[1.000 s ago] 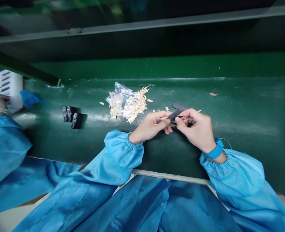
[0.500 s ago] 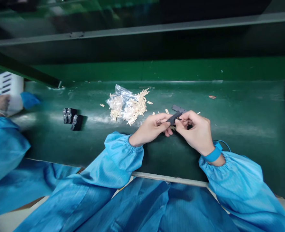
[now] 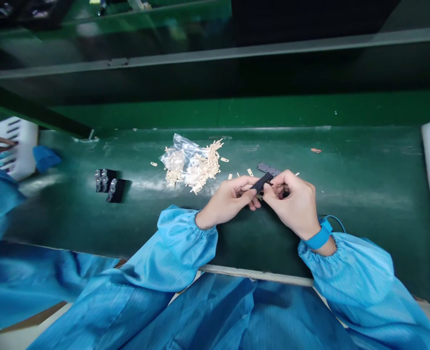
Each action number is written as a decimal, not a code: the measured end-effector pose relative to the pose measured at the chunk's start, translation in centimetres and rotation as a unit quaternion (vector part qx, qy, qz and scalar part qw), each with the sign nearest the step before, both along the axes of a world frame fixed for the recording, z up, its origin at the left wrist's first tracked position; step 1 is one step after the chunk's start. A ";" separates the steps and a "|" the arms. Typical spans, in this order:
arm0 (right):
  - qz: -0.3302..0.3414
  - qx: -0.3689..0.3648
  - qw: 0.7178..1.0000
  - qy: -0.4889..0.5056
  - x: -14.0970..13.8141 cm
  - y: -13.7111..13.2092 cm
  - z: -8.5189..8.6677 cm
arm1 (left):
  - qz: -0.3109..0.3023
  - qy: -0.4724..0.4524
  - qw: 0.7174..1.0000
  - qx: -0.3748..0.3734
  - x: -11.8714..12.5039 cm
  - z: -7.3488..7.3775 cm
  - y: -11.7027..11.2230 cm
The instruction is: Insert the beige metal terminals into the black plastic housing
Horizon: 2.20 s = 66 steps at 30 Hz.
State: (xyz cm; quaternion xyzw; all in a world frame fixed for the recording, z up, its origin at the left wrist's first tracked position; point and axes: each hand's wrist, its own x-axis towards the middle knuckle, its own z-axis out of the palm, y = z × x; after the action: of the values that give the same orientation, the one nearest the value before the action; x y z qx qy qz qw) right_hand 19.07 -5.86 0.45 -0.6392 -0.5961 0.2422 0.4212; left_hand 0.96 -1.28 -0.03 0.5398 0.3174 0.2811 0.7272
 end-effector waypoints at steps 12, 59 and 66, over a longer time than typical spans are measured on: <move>-0.002 0.000 1.000 0.015 -0.1 0.2 0.4 | 0.015 -0.007 1.000 0.007 0.2 -0.2 -0.4; -0.018 0.013 1.000 0.009 -1.0 -0.3 0.4 | 0.119 0.088 0.984 0.096 1.0 -0.7 -2.0; 0.000 0.003 0.998 0.063 -0.7 -0.3 0.2 | 0.115 0.057 0.988 0.083 0.9 -0.6 -1.8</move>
State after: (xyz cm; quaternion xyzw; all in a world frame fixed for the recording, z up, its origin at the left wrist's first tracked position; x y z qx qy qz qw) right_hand 18.40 -6.12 0.69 -0.6212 -0.5691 0.2806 0.4598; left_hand 1.81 -3.05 -0.62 0.5734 0.3937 0.3573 0.6233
